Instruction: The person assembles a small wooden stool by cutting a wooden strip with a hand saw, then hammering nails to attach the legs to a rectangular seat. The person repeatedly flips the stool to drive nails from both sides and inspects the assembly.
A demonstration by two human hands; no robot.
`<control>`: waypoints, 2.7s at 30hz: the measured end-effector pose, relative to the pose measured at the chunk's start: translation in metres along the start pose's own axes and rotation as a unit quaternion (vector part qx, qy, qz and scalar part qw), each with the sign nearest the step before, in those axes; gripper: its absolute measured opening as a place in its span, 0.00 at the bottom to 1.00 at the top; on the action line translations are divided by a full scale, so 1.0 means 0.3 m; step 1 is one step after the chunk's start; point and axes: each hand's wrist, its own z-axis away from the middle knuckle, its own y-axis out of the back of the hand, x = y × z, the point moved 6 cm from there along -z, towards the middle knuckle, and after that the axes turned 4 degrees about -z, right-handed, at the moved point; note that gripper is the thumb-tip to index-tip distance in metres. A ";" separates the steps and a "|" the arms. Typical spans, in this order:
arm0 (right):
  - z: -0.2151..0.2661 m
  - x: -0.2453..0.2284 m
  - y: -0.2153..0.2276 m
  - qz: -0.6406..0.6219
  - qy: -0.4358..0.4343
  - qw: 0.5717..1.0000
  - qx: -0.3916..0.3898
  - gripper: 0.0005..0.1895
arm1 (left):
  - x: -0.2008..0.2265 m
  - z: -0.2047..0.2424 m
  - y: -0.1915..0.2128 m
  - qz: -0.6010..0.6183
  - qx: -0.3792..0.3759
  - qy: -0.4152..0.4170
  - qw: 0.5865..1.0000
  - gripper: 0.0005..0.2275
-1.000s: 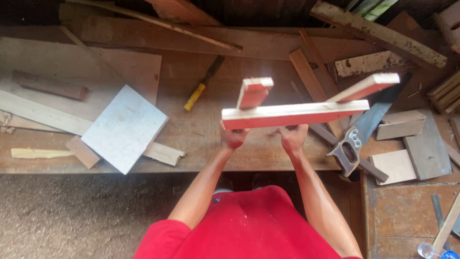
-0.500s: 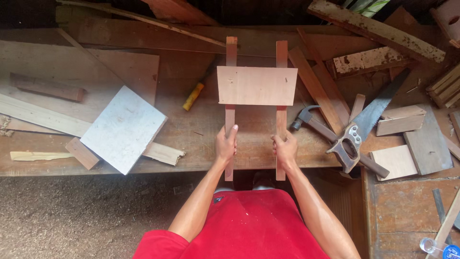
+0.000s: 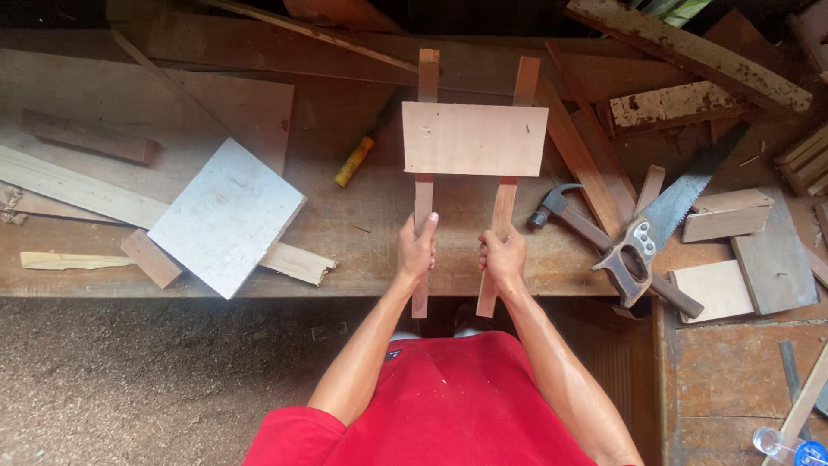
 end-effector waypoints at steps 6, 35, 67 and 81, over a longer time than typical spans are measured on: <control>0.014 -0.004 0.026 0.012 0.057 0.998 -0.023 0.03 | 0.014 0.019 0.019 -0.052 0.037 -0.057 0.996 0.19; 0.588 -0.835 0.030 0.025 0.500 0.819 -0.281 0.18 | 0.270 0.106 0.185 -0.035 -0.042 -0.516 0.855 0.23; 0.163 -0.193 -0.199 0.524 0.414 0.728 -0.155 0.28 | -0.050 -0.127 0.327 0.000 0.040 0.030 0.999 0.32; -0.078 -0.176 0.377 0.553 0.311 0.759 0.144 0.30 | 0.129 0.051 0.281 -0.472 0.144 -0.170 0.853 0.24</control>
